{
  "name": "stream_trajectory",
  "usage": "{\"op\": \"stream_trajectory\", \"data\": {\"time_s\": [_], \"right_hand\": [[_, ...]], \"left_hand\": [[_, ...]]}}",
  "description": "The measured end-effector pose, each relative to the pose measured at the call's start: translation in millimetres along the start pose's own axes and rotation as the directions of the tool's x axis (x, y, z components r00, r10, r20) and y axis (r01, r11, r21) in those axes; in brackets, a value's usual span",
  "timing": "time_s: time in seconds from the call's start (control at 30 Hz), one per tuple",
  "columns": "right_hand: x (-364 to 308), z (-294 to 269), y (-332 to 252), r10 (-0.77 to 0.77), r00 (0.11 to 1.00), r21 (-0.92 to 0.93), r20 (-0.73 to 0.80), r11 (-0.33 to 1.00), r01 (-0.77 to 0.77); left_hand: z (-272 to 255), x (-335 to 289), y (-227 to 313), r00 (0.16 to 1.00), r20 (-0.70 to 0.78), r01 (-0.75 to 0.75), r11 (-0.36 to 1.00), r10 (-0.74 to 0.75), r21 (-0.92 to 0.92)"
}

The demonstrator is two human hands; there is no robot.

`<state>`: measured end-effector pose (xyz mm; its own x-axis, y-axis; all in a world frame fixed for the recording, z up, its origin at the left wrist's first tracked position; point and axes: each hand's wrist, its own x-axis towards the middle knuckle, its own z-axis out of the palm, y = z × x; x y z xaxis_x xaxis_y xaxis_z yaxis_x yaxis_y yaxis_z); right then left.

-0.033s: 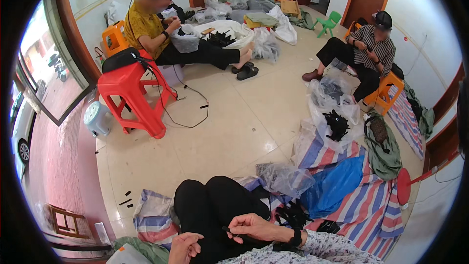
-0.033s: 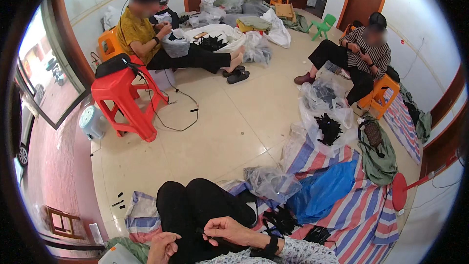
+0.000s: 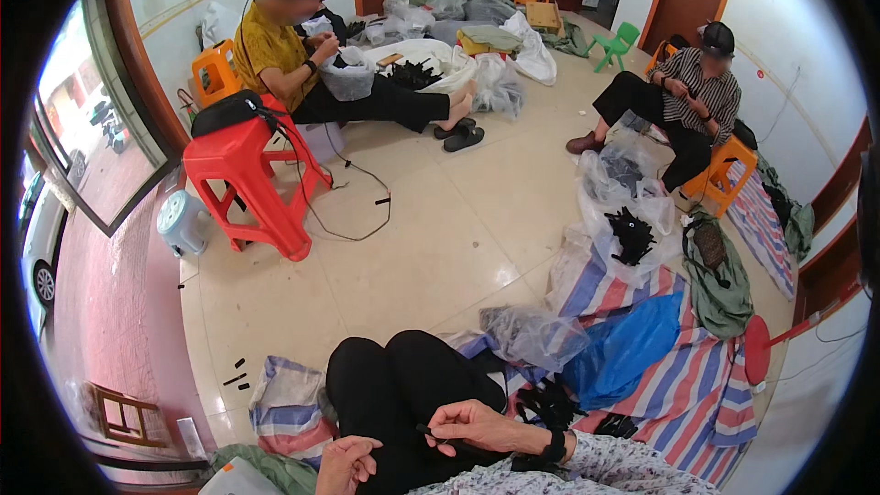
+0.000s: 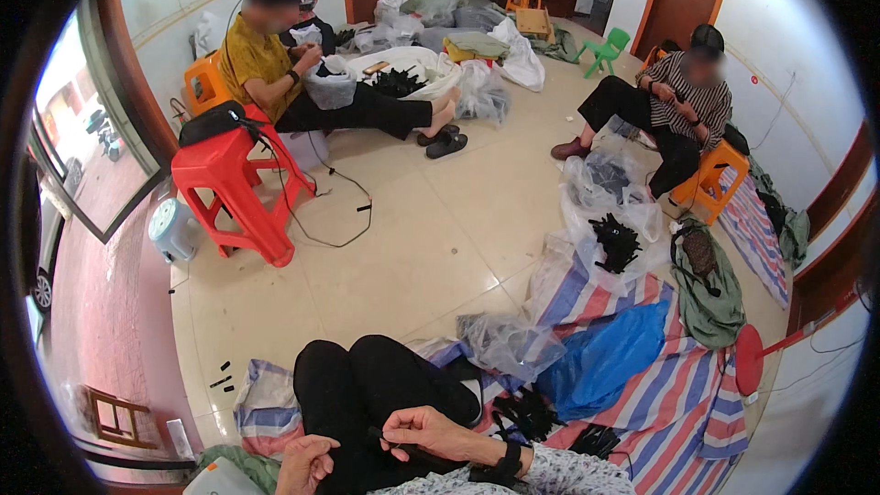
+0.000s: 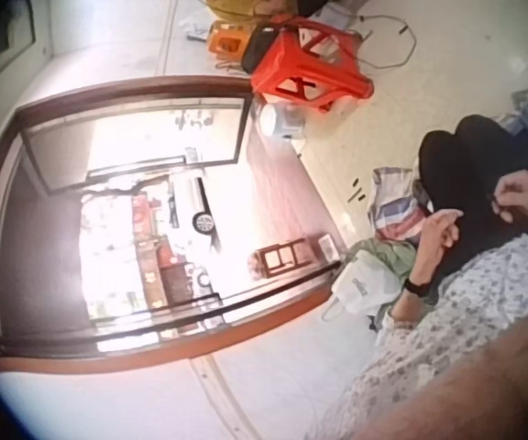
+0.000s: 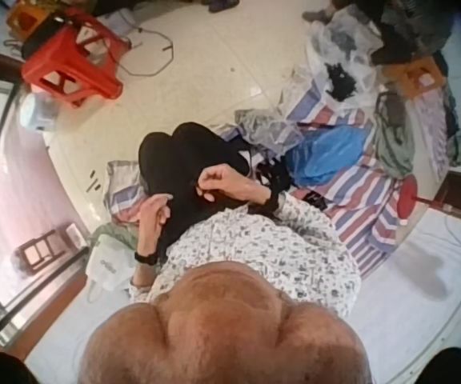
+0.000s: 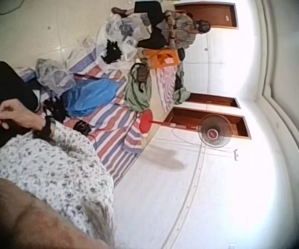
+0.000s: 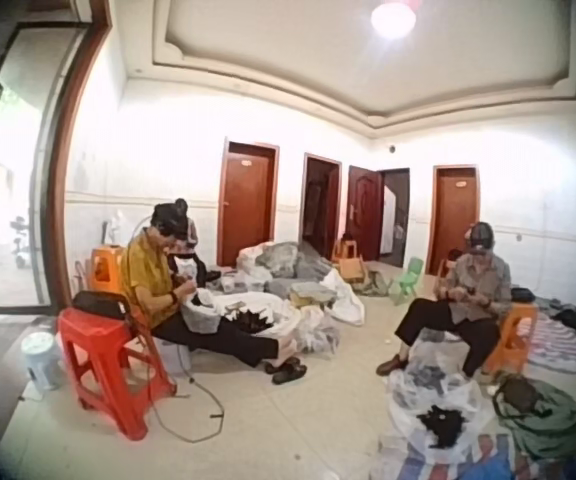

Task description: Assembling small metal components onto black shoe straps.

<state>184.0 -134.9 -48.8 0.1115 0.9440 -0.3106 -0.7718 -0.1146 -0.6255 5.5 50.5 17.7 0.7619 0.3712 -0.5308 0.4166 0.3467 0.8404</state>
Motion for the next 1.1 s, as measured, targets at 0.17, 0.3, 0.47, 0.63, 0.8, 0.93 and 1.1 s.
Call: {"op": "stream_trajectory", "data": {"time_s": [0.17, 0.3, 0.47, 0.63, 0.8, 0.93, 1.1], "right_hand": [[-0.3, 0.8, 2.3, -0.012, 1.000, -0.007, -0.007, 1.000, 0.012], [-0.1, 2.4, 1.4, -0.030, 1.000, -0.029, -0.002, 0.999, 0.029], [-1.8, 3.6, 3.0, -0.052, 0.998, -0.051, -0.019, 0.997, 0.051], [-3.0, 4.4, 4.8, -0.040, 0.999, -0.043, -0.019, 0.998, 0.040], [-7.8, 3.1, 5.1, -0.070, 0.997, -0.035, -0.017, 0.997, 0.069], [-8.6, 1.6, 4.9, -0.083, 0.996, -0.040, -0.010, 0.996, 0.083], [-8.1, -0.9, 4.1, -0.073, 0.997, -0.002, -0.008, 0.997, 0.073]], "left_hand": [[-5.9, 2.4, -8.9, 1.000, 0.015, 0.006, 1.000, -0.006, -0.015], [-8.2, 3.1, -14.8, 0.999, 0.005, 0.036, 0.999, -0.036, -0.002], [-6.9, 1.5, -18.7, 0.997, 0.023, -0.066, 0.997, 0.067, -0.043], [-11.7, 2.2, -26.2, 1.000, 0.000, -0.015, 1.000, 0.015, 0.006], [-8.9, -0.9, -21.9, 1.000, 0.012, -0.012, 1.000, 0.012, -0.018], [-7.7, 1.5, -22.7, 0.999, 0.028, -0.033, 0.999, 0.034, -0.030], [-2.9, 1.2, -15.9, 1.000, 0.007, 0.002, 1.000, -0.002, 0.002]]}}
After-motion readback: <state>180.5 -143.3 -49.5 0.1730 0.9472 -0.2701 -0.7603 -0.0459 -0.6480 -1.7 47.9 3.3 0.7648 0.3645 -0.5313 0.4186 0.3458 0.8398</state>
